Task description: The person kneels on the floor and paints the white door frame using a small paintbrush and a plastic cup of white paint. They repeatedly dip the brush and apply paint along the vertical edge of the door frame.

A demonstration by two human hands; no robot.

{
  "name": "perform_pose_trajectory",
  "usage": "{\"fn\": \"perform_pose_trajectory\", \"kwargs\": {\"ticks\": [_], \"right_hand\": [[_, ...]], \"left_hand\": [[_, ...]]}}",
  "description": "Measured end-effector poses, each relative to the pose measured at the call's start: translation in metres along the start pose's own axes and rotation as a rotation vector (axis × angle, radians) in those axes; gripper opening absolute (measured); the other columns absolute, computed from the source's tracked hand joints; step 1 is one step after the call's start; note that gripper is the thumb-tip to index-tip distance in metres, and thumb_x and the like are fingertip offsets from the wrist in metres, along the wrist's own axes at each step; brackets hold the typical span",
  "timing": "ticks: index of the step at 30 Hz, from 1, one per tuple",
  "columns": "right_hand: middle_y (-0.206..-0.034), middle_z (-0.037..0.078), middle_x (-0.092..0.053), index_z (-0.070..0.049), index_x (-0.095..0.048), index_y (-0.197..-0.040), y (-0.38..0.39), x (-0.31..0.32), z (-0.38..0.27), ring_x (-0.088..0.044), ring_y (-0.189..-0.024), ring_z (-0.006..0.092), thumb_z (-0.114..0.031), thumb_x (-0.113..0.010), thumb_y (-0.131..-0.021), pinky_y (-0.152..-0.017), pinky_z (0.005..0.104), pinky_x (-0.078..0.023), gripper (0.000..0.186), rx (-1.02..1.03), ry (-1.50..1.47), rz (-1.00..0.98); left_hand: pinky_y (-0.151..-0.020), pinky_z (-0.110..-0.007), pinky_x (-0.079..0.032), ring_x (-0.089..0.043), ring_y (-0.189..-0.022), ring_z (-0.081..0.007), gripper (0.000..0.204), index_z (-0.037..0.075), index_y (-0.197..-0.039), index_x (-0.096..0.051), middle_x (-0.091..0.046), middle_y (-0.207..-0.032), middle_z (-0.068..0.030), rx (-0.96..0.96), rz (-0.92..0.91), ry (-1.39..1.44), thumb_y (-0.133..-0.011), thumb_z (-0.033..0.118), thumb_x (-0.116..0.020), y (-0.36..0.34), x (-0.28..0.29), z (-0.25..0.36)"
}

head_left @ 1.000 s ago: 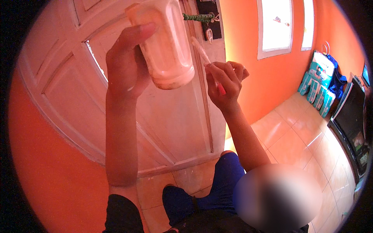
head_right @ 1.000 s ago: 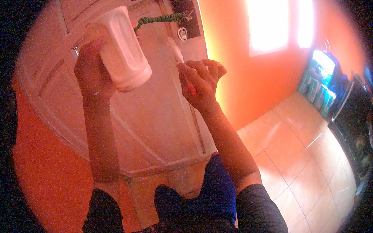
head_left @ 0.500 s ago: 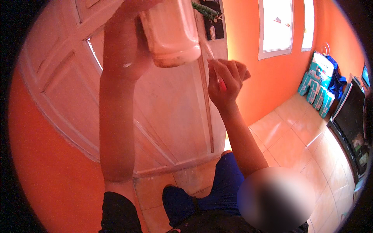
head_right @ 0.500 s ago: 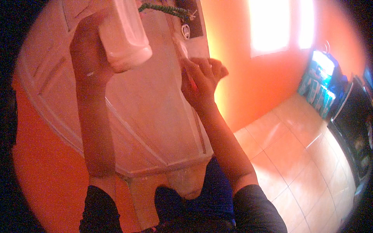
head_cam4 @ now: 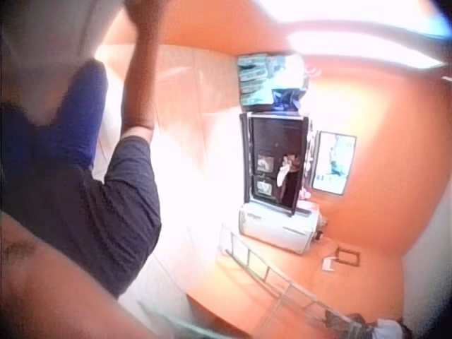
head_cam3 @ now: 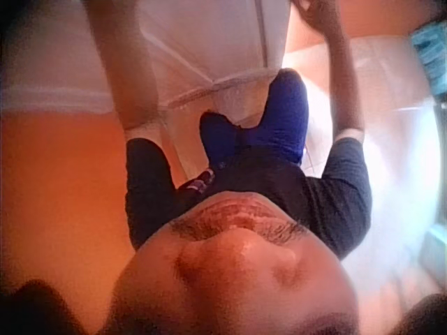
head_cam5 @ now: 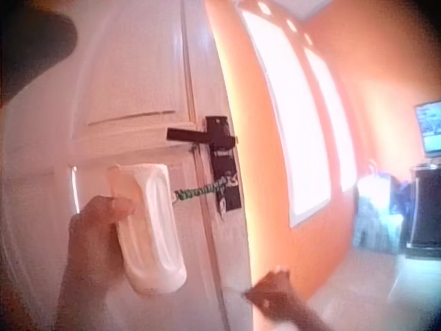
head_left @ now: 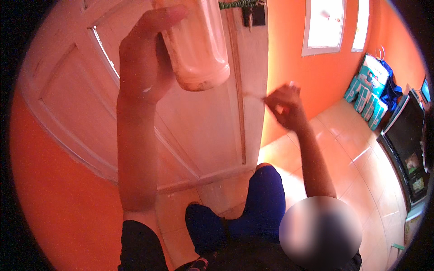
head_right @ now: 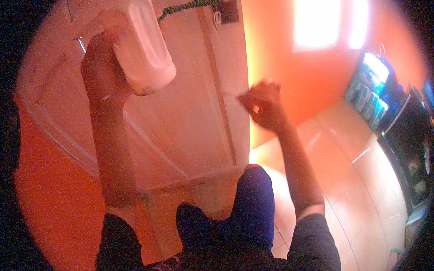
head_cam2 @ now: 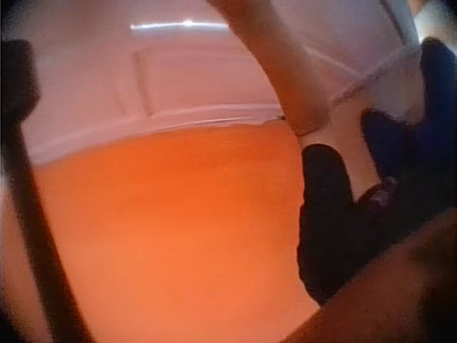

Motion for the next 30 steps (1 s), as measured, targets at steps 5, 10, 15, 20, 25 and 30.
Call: {"fn": "perform_pose_trajectory", "kwargs": {"ticks": [5,10,15,20,25,30], "right_hand": [[-0.090,0.002,-0.072,-0.010,-0.073,-0.090,-0.048,0.070,0.017,-0.061,-0.083,0.0192,-0.004,-0.074,-0.081,-0.082,0.0356,-0.038,0.010,0.034,0.029,0.280],[-0.091,0.003,-0.071,-0.012,-0.074,-0.095,0.030,0.010,0.014,-0.060,-0.084,0.0211,-0.004,-0.074,-0.080,-0.082,0.0389,-0.038,0.017,0.119,0.245,0.271],[-0.085,-0.003,-0.067,-0.018,-0.075,-0.089,0.104,-0.052,0.001,-0.058,-0.086,0.0182,-0.009,-0.076,-0.075,-0.086,0.0406,-0.033,0.017,-0.072,-0.044,-0.113],[-0.084,-0.002,-0.068,-0.018,-0.074,-0.087,0.016,-0.020,0.005,-0.059,-0.085,0.0192,-0.013,-0.068,-0.082,-0.087,0.0401,-0.038,0.010,0.041,-0.099,-0.175],[-0.086,0.001,-0.070,-0.017,-0.075,-0.093,-0.073,0.059,-0.026,-0.061,-0.079,0.0206,-0.010,-0.073,-0.078,-0.079,0.0379,-0.040,0.017,0.209,0.066,0.226],[-0.095,-0.003,-0.066,-0.021,-0.074,-0.097,-0.007,0.011,-0.022,-0.058,-0.089,0.0202,-0.009,-0.074,-0.075,-0.088,0.0422,-0.036,0.026,0.175,0.201,0.220]], "left_hand": [[-0.094,-0.032,-0.045,-0.060,-0.102,-0.0175,0.036,0.002,-0.115,-0.060,-0.064,-0.106,-0.0051,0.006,-0.013,0.058,-0.084,0.019,-0.069,0.019,0.004,-0.015],[-0.095,-0.031,-0.045,-0.059,-0.102,-0.0169,0.035,0.002,-0.113,-0.061,-0.063,-0.105,-0.0045,-0.040,0.082,-0.006,-0.084,0.018,-0.069,0.024,0.021,-0.025],[-0.097,-0.043,-0.047,-0.058,-0.107,-0.0250,0.032,0.004,-0.115,-0.059,-0.061,-0.110,-0.0080,-0.190,0.325,-0.020,-0.089,0.022,-0.065,0.014,0.077,-0.008],[-0.100,-0.048,-0.048,-0.057,-0.113,-0.0289,0.032,0.005,-0.119,-0.058,-0.060,-0.116,-0.0102,-0.354,0.349,-0.096,-0.094,0.025,-0.061,0.000,0.095,0.015],[-0.100,-0.047,-0.047,-0.057,-0.113,-0.0291,0.034,0.004,-0.121,-0.057,-0.060,-0.117,-0.0113,-0.308,0.392,-0.080,-0.093,0.023,-0.061,0.000,0.068,0.019],[-0.101,-0.043,-0.047,-0.058,-0.111,-0.0292,0.036,0.003,-0.122,-0.057,-0.061,-0.116,-0.0119,-0.117,0.199,0.084,-0.091,0.020,-0.062,-0.002,0.049,0.006]]}}
Point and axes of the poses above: each hand's wrist, its own y-axis away from the middle knuckle, its own x-axis out of the back of the hand, z = x × y, the point moved 9 cm from there along -y, towards the middle knuckle
